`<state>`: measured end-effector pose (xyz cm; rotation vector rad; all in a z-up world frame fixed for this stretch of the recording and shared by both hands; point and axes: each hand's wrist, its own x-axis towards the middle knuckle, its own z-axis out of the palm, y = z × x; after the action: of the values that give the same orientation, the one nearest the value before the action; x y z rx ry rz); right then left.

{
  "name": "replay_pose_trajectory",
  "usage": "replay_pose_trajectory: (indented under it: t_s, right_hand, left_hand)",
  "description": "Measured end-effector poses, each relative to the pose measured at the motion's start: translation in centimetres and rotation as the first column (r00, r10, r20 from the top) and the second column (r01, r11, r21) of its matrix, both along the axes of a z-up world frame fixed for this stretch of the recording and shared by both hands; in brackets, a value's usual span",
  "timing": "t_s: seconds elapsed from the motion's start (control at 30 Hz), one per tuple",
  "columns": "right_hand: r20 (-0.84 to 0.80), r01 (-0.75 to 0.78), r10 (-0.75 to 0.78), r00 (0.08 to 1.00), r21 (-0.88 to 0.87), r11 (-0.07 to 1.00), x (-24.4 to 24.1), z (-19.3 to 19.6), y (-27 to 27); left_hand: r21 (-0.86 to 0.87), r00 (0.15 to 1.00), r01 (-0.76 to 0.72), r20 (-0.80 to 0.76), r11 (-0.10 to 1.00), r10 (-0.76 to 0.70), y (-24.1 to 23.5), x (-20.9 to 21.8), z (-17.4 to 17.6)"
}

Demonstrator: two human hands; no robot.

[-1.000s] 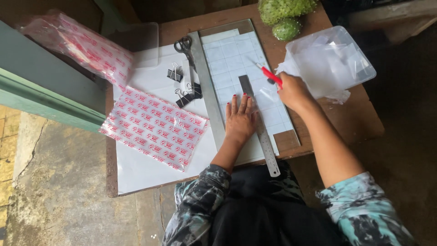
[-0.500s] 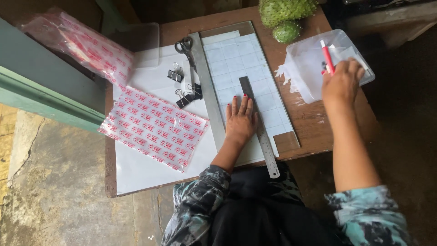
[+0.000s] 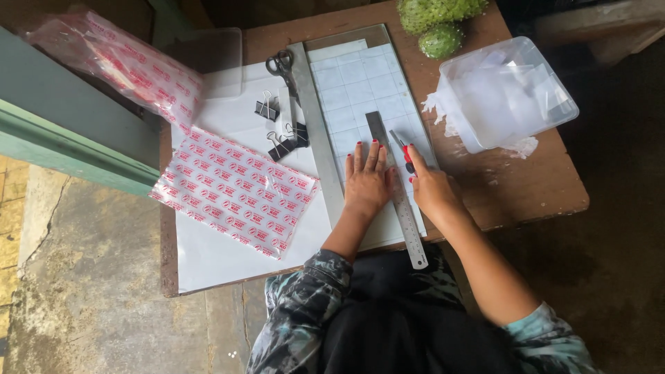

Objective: Cutting small plastic sheets into smaller squares using a ruler and a utility knife on a cutting board.

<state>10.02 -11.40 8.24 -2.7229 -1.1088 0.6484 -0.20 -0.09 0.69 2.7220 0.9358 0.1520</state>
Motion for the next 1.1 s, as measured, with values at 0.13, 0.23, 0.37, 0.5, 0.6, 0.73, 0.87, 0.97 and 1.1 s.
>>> replay_pose_trajectory:
  t_s: [0.13,0.23,0.37,0.5,0.6,0.73,0.87,0.97,1.1]
  right_hand:
    - [0.017,-0.023,0.024,1.000,-0.038,0.999,-0.8,1.6,0.3]
    - [0.067,-0.055,0.062,0.996,-0.094,0.994,-1.5,2.4,0.3]
    - [0.062,-0.095,0.105,0.993,-0.138,0.986,-2.6,3.8,0.3]
    - [0.073,-0.099,0.111,0.991,-0.161,0.982,-3.0,3.5,0.2]
    - [0.072,-0.110,0.123,0.990,-0.162,0.981,-3.3,3.9,-0.3]
    - [0.044,-0.091,0.098,0.994,-0.141,0.986,-4.5,5.9,-0.9]
    - [0.039,-0.064,0.069,0.997,-0.116,0.991,-3.9,5.4,-2.0]
    - [0.029,0.024,-0.024,0.999,-0.013,1.000,-2.6,4.9,-2.4]
    - [0.231,-0.108,0.008,0.973,0.425,0.899,3.8,-2.2,-1.6]
  left_hand:
    - [-0.024,1.000,-0.001,0.001,1.000,0.001,0.1,0.1,-0.4]
    - [0.013,1.000,0.006,0.014,1.000,-0.006,0.1,0.2,-0.9]
    - [-0.020,1.000,0.003,-0.020,1.000,-0.003,0.1,0.2,-0.5]
    - [-0.018,1.000,-0.001,-0.013,1.000,0.001,0.0,0.1,0.0]
    - [-0.011,1.000,-0.002,-0.027,1.000,0.002,0.2,0.3,-0.6]
    - [0.001,1.000,-0.003,-0.009,1.000,0.003,0.1,0.3,-1.2]
    - [0.027,1.000,-0.007,0.008,1.000,0.007,0.1,0.3,-1.3]
    - [0.041,1.000,-0.006,0.031,0.999,0.004,0.2,0.3,-0.7]
    - [-0.001,1.000,0.006,0.005,1.000,-0.006,0.0,-0.1,0.3]
